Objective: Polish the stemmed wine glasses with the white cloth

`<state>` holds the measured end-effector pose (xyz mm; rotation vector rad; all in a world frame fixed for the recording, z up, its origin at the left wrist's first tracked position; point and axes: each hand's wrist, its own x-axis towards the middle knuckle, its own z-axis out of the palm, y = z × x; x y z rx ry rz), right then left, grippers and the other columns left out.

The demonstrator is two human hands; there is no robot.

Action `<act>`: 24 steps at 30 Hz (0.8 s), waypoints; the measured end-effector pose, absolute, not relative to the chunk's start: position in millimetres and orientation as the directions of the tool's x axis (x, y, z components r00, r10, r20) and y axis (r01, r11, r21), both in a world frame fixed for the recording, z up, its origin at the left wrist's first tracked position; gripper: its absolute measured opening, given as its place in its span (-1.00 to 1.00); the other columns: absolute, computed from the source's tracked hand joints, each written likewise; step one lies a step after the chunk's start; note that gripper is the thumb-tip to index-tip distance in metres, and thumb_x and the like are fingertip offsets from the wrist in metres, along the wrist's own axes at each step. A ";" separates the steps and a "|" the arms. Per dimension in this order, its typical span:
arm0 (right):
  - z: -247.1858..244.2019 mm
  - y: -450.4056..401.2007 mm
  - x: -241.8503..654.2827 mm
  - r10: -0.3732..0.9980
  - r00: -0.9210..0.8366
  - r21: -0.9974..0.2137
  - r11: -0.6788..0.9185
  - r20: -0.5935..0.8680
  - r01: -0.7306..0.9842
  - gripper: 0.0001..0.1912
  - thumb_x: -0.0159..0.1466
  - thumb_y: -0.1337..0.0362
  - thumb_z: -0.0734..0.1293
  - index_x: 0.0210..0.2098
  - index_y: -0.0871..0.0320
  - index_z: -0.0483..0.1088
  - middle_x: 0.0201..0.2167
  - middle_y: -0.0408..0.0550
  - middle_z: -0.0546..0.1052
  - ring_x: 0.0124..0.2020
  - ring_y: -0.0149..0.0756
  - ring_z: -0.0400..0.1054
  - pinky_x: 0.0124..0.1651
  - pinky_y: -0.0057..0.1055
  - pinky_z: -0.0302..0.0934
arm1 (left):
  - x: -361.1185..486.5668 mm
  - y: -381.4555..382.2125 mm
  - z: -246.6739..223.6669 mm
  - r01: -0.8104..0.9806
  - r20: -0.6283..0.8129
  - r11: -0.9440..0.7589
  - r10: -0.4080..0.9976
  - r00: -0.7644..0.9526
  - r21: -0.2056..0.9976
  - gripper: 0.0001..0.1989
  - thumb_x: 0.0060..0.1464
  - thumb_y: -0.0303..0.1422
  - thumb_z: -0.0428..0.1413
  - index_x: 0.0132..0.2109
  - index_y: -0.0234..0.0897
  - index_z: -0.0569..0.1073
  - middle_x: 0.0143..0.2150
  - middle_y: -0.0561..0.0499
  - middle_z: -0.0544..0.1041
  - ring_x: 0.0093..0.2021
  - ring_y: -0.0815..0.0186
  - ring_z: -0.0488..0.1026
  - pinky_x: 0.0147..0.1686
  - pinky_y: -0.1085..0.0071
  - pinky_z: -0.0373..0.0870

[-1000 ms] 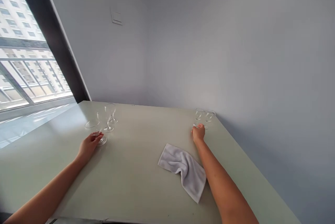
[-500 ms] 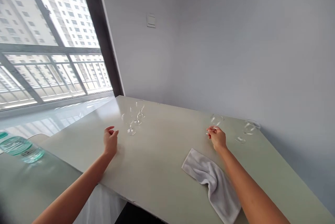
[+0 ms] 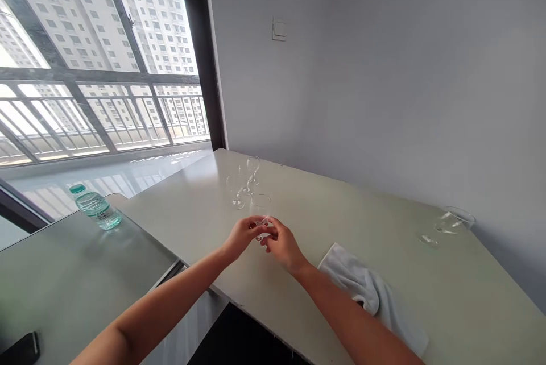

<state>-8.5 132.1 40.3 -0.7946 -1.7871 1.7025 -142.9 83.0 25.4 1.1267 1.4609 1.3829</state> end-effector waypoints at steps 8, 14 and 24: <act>44.1 176.8 59.6 0.864 -0.503 -0.994 0.054 0.000 0.092 -0.64 -0.02 0.24 0.32 -0.19 0.11 0.34 -0.29 -0.02 0.50 -0.44 -0.30 0.38 -0.45 -0.36 0.29 | -233.6 71.6 1.4 0.127 -0.031 0.122 0.829 -0.559 0.984 -0.57 -0.24 -0.11 0.17 -0.25 -0.33 0.43 -0.42 0.01 0.49 -0.49 0.41 0.33 -0.51 0.51 0.14; 20.6 242.3 145.5 0.969 -0.209 -0.991 -0.133 -0.133 0.017 -0.69 -0.11 0.29 0.39 -0.33 0.18 0.40 -0.37 0.01 0.51 -0.49 -0.37 0.35 -0.52 -0.47 0.27 | -261.2 75.1 -1.1 0.129 -0.018 0.115 0.809 -0.587 0.985 -0.53 -0.25 -0.07 0.17 -0.24 -0.35 0.43 -0.39 -0.01 0.50 -0.54 0.43 0.30 -0.55 0.51 0.11; -19.2 318.7 265.0 0.834 0.530 -0.988 -0.135 -0.157 -0.081 -0.85 -0.12 0.41 0.29 -0.50 0.18 0.26 -0.55 -0.14 0.39 -0.65 -0.50 0.21 -0.66 -0.55 0.16 | -272.3 80.6 -4.2 0.253 0.027 0.185 0.756 -0.654 0.950 -0.58 -0.24 -0.07 0.16 -0.24 -0.25 0.49 -0.13 -0.04 0.51 -0.12 0.15 0.40 -0.17 0.32 0.29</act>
